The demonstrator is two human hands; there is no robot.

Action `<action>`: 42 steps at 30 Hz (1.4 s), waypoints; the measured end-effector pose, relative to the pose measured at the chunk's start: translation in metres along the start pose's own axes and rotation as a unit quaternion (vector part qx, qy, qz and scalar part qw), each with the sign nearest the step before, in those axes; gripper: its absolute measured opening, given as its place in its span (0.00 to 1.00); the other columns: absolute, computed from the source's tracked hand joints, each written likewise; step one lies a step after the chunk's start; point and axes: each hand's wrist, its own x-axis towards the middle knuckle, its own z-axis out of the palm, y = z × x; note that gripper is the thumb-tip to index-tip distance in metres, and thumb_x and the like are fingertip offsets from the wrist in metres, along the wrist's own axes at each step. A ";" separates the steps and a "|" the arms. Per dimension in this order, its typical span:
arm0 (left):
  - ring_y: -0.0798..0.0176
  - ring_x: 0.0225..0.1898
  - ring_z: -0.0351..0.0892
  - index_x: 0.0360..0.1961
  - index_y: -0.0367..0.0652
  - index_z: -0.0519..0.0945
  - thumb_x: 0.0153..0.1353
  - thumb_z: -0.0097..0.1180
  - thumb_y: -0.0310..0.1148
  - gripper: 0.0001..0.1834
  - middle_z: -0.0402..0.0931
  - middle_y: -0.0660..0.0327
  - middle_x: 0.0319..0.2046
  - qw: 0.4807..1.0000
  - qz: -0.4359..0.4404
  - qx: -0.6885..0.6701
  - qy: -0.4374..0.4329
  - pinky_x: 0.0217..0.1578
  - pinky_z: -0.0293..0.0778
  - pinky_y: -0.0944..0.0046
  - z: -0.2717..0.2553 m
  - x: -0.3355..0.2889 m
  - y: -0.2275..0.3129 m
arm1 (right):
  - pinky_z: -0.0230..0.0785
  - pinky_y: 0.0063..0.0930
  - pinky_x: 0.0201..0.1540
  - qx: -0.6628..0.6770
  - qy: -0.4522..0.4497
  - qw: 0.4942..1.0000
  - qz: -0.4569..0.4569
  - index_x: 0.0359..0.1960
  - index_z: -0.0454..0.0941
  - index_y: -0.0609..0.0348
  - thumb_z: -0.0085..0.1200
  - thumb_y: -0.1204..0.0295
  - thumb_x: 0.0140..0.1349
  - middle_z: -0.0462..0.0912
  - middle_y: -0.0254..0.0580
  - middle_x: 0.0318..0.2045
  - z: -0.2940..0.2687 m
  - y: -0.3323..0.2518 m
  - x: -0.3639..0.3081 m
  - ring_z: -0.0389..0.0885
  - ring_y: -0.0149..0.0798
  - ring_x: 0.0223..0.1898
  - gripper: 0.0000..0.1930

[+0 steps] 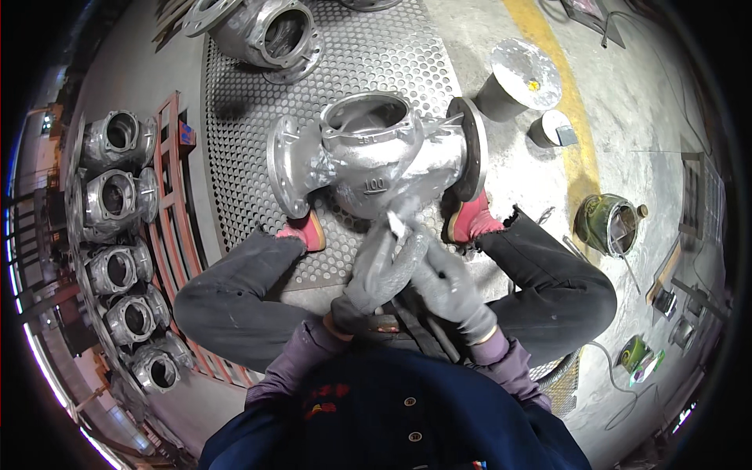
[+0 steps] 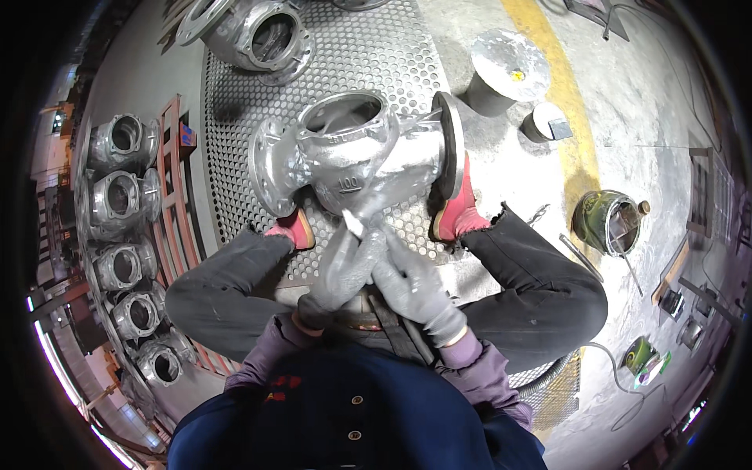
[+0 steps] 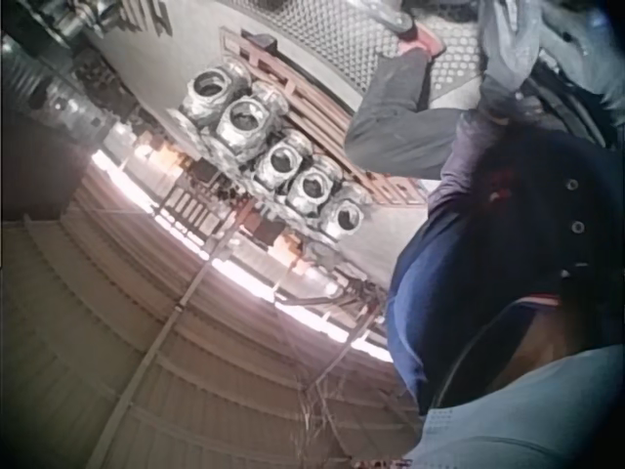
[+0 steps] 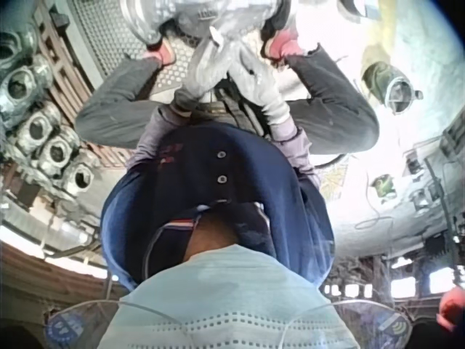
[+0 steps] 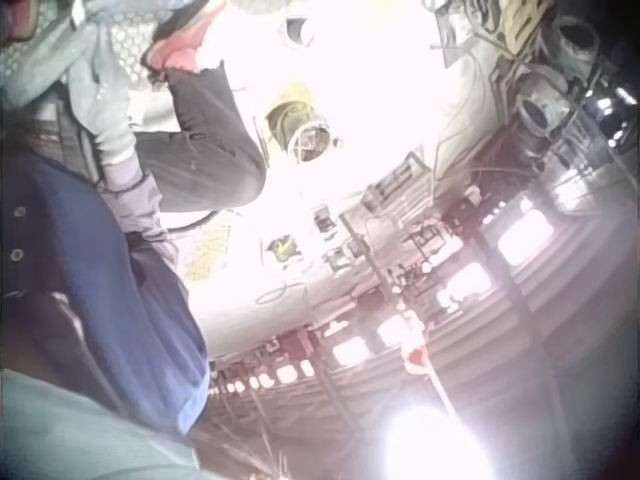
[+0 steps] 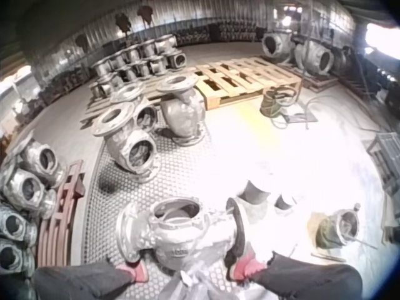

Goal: Smoothing and finishing metal valve body castings using a pneumatic rotary tool.

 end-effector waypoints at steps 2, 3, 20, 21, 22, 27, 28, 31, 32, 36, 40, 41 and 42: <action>0.66 0.55 0.70 0.65 0.35 0.61 0.69 0.42 0.29 0.24 0.67 0.52 0.59 0.991 0.066 -0.044 0.103 0.49 0.69 0.70 -0.007 0.009 -0.010 | 0.71 0.24 0.40 -0.028 0.049 0.997 0.051 0.55 0.72 0.68 0.50 0.70 0.66 0.82 0.45 0.36 -0.018 -0.006 0.012 0.80 0.30 0.35 0.19; 0.65 0.56 0.70 0.65 0.34 0.60 0.69 0.42 0.29 0.25 0.67 0.52 0.58 0.966 0.135 -0.089 0.199 0.51 0.68 0.69 -0.011 0.015 -0.014 | 0.70 0.21 0.36 -0.064 0.073 0.995 0.039 0.54 0.73 0.68 0.51 0.70 0.67 0.81 0.38 0.31 -0.027 0.006 0.018 0.77 0.25 0.32 0.18; 0.61 0.45 0.75 0.55 0.36 0.72 0.70 0.41 0.46 0.25 0.77 0.53 0.45 0.925 -0.071 0.080 0.363 0.48 0.69 0.63 -0.133 0.084 -0.073 | 0.73 0.39 0.41 -0.399 0.093 0.910 -0.070 0.48 0.78 0.54 0.51 0.73 0.56 0.79 0.52 0.36 -0.039 0.027 0.094 0.79 0.53 0.38 0.16; 0.61 0.45 0.75 0.55 0.37 0.72 0.70 0.41 0.46 0.24 0.77 0.53 0.45 0.927 -0.052 0.084 0.361 0.48 0.69 0.63 -0.133 0.084 -0.074 | 0.73 0.39 0.41 -0.399 0.091 0.910 -0.070 0.48 0.78 0.54 0.51 0.73 0.56 0.79 0.52 0.36 -0.038 0.029 0.095 0.79 0.53 0.38 0.16; 0.61 0.45 0.75 0.55 0.37 0.72 0.70 0.41 0.46 0.24 0.77 0.53 0.45 0.927 -0.053 0.083 0.362 0.48 0.69 0.63 -0.134 0.085 -0.077 | 0.72 0.40 0.41 -0.419 0.080 0.902 -0.060 0.46 0.79 0.54 0.53 0.73 0.54 0.79 0.51 0.36 -0.036 0.031 0.098 0.79 0.53 0.38 0.16; 0.61 0.47 0.75 0.55 0.37 0.72 0.70 0.40 0.45 0.24 0.77 0.53 0.46 0.925 -0.052 0.091 0.366 0.48 0.69 0.64 -0.135 0.083 -0.077 | 0.72 0.41 0.39 -0.511 0.036 0.859 -0.011 0.45 0.80 0.53 0.55 0.73 0.49 0.79 0.49 0.34 -0.027 0.021 0.104 0.78 0.53 0.34 0.18; 0.61 0.47 0.75 0.55 0.37 0.72 0.70 0.40 0.45 0.24 0.77 0.53 0.46 0.925 -0.053 0.092 0.366 0.48 0.69 0.64 -0.135 0.083 -0.074 | 0.72 0.39 0.39 -0.537 0.013 0.844 0.007 0.45 0.80 0.54 0.53 0.74 0.50 0.79 0.49 0.34 -0.027 0.015 0.107 0.79 0.52 0.35 0.17; 0.61 0.48 0.75 0.55 0.36 0.72 0.71 0.40 0.43 0.23 0.76 0.53 0.48 0.928 -0.055 0.100 0.354 0.48 0.70 0.64 -0.133 0.084 -0.068 | 0.73 0.34 0.40 -0.474 -0.019 0.880 0.032 0.46 0.80 0.55 0.51 0.76 0.52 0.81 0.50 0.33 -0.040 0.015 0.111 0.81 0.50 0.35 0.17; 0.61 0.48 0.75 0.55 0.36 0.72 0.71 0.40 0.43 0.23 0.75 0.53 0.49 0.931 -0.037 0.078 0.355 0.49 0.70 0.64 -0.131 0.085 -0.067 | 0.73 0.32 0.41 -0.383 -0.029 0.923 0.039 0.47 0.79 0.55 0.50 0.77 0.53 0.82 0.51 0.34 -0.044 0.013 0.113 0.82 0.49 0.36 0.18; 0.61 0.49 0.74 0.57 0.35 0.71 0.71 0.40 0.43 0.24 0.74 0.53 0.50 0.935 -0.021 0.041 0.351 0.51 0.70 0.64 -0.132 0.086 -0.074 | 0.73 0.32 0.43 -0.366 -0.028 0.923 0.120 0.53 0.77 0.51 0.52 0.74 0.54 0.83 0.49 0.35 -0.053 0.018 0.118 0.83 0.47 0.38 0.21; 0.61 0.49 0.74 0.58 0.35 0.70 0.71 0.40 0.43 0.24 0.74 0.53 0.50 0.937 -0.021 0.011 0.347 0.51 0.69 0.64 -0.134 0.083 -0.078 | 0.73 0.32 0.46 -0.436 0.022 0.896 0.075 0.54 0.76 0.49 0.52 0.72 0.54 0.82 0.49 0.40 -0.039 0.005 0.120 0.81 0.49 0.41 0.23; 0.61 0.49 0.74 0.57 0.35 0.70 0.71 0.40 0.43 0.24 0.75 0.53 0.50 0.934 -0.039 0.037 0.354 0.51 0.69 0.64 -0.134 0.084 -0.075 | 0.72 0.32 0.47 -0.473 0.025 0.876 0.087 0.55 0.76 0.48 0.51 0.72 0.54 0.81 0.49 0.43 -0.038 0.003 0.120 0.81 0.49 0.42 0.23; 0.61 0.49 0.74 0.57 0.36 0.70 0.71 0.41 0.43 0.23 0.75 0.54 0.49 0.929 -0.058 0.063 0.360 0.50 0.69 0.64 -0.134 0.084 -0.073 | 0.71 0.32 0.50 -0.428 0.037 0.899 0.087 0.56 0.75 0.49 0.50 0.72 0.54 0.80 0.50 0.45 -0.036 0.006 0.115 0.80 0.50 0.44 0.24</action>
